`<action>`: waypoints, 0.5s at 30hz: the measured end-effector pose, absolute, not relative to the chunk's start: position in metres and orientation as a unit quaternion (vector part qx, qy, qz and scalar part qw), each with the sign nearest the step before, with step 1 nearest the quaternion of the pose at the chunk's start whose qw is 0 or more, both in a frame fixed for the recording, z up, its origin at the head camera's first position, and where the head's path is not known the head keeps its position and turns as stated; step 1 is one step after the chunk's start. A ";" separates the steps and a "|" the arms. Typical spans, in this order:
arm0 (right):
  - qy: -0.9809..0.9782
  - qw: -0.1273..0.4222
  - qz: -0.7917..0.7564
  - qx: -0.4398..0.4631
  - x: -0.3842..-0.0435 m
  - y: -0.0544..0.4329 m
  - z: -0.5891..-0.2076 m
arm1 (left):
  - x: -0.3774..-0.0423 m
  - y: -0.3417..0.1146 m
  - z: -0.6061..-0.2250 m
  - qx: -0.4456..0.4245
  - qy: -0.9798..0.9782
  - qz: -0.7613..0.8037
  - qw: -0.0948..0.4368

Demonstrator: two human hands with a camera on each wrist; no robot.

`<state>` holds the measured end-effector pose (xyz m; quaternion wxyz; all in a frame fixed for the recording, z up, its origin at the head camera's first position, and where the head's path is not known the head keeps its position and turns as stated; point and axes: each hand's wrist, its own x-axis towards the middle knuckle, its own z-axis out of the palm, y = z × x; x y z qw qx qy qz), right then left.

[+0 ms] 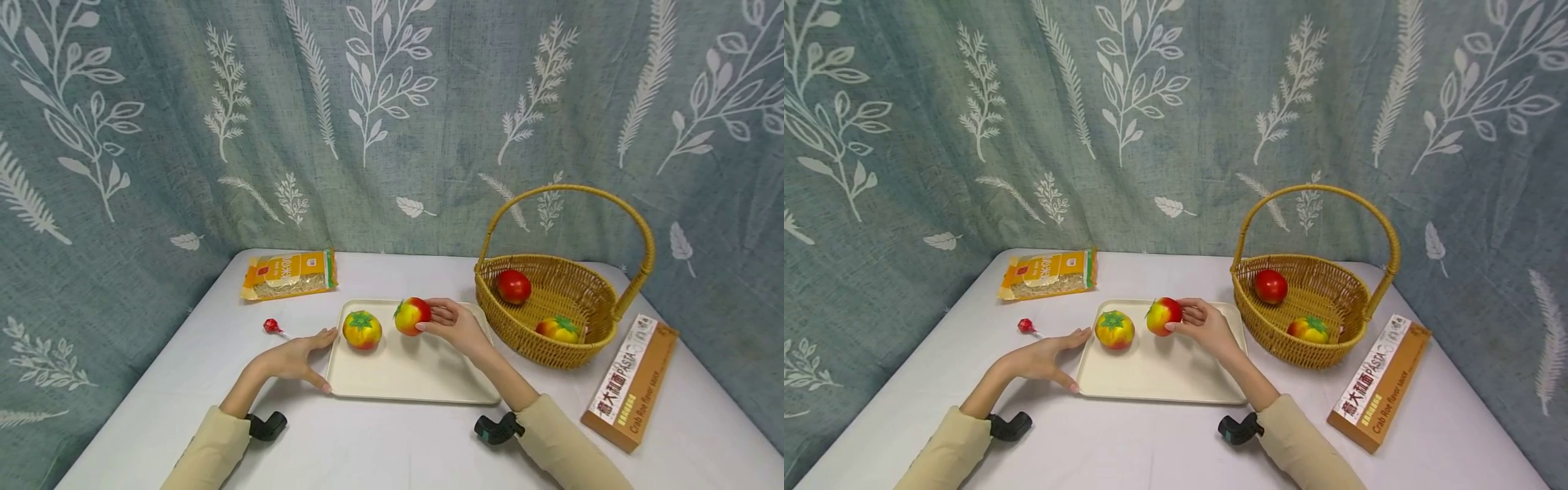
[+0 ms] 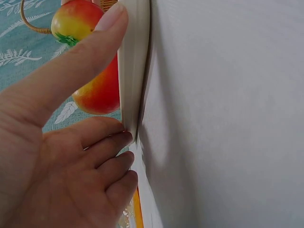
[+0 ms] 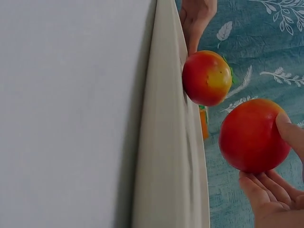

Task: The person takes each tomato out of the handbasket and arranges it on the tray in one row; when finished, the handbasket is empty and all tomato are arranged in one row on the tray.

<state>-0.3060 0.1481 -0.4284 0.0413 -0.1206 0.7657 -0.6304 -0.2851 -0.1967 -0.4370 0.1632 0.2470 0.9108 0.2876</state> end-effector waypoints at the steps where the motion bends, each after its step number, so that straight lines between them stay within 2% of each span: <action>1: 0.765 0.041 -0.630 -0.125 -0.307 0.146 -0.430 | -0.285 -0.197 -0.437 0.247 0.910 0.289 0.163; 8: 0.787 0.024 -0.602 -0.133 -0.306 0.134 -0.436 | -0.284 -0.197 -0.438 0.245 0.912 0.288 0.162; 15: 0.809 0.031 -0.571 -0.135 -0.305 0.136 -0.438 | -0.283 -0.196 -0.436 0.242 0.914 0.280 0.164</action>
